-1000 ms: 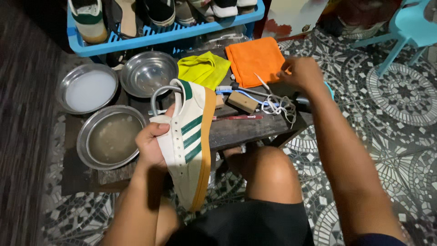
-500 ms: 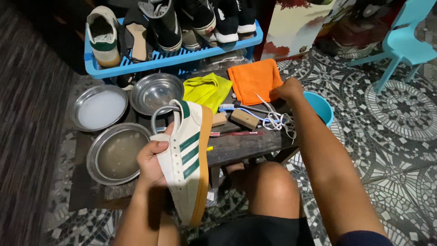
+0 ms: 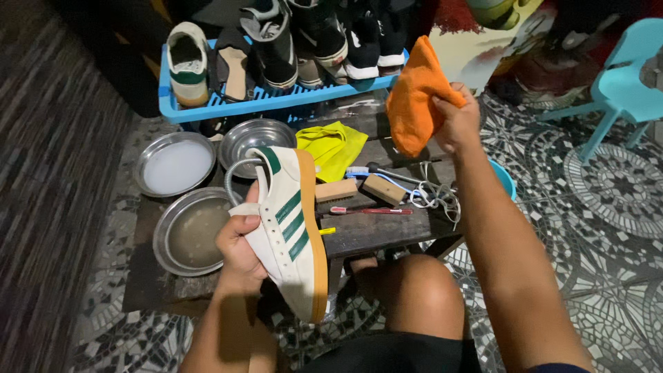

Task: The person scrubs a white sneaker with green stripes using a small brush, then wipes the shoe with an orange cloth. They continue to scrub the shoe with the brush after wiping.

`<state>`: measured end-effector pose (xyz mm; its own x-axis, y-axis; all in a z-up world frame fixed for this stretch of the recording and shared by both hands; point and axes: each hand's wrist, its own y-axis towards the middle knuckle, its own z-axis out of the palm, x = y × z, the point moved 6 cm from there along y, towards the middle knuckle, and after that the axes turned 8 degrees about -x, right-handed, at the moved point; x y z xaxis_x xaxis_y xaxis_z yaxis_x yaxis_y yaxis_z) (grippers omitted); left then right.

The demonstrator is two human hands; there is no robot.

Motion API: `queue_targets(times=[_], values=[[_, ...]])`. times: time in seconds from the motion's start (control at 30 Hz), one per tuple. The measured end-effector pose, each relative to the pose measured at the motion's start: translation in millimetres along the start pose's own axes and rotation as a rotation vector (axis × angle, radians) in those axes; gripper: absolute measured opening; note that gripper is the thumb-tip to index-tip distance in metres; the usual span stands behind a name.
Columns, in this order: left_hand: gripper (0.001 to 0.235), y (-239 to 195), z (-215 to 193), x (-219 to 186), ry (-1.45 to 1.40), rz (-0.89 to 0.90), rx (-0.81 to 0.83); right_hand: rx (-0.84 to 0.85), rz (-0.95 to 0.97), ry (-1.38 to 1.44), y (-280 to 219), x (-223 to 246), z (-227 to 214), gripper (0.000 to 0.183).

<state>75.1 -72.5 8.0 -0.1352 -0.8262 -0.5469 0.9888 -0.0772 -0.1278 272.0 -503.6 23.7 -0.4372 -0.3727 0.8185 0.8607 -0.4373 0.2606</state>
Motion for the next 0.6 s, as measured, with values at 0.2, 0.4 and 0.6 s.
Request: queue_targets(times=[0.2, 0.4, 0.6], values=[[0.101, 11, -13, -13, -0.062, 0.068, 0.112, -0.054, 0.086, 0.032, 18, 7, 6, 0.023], [0.088, -24, 24, -26, -0.278, 0.045, 0.263, 0.095, 0.291, 0.004, -30, 35, 64, 0.03], [0.127, -25, 45, -53, -0.237, 0.05, 0.754, 0.371, 0.433, 0.087, -96, 23, 129, 0.033]])
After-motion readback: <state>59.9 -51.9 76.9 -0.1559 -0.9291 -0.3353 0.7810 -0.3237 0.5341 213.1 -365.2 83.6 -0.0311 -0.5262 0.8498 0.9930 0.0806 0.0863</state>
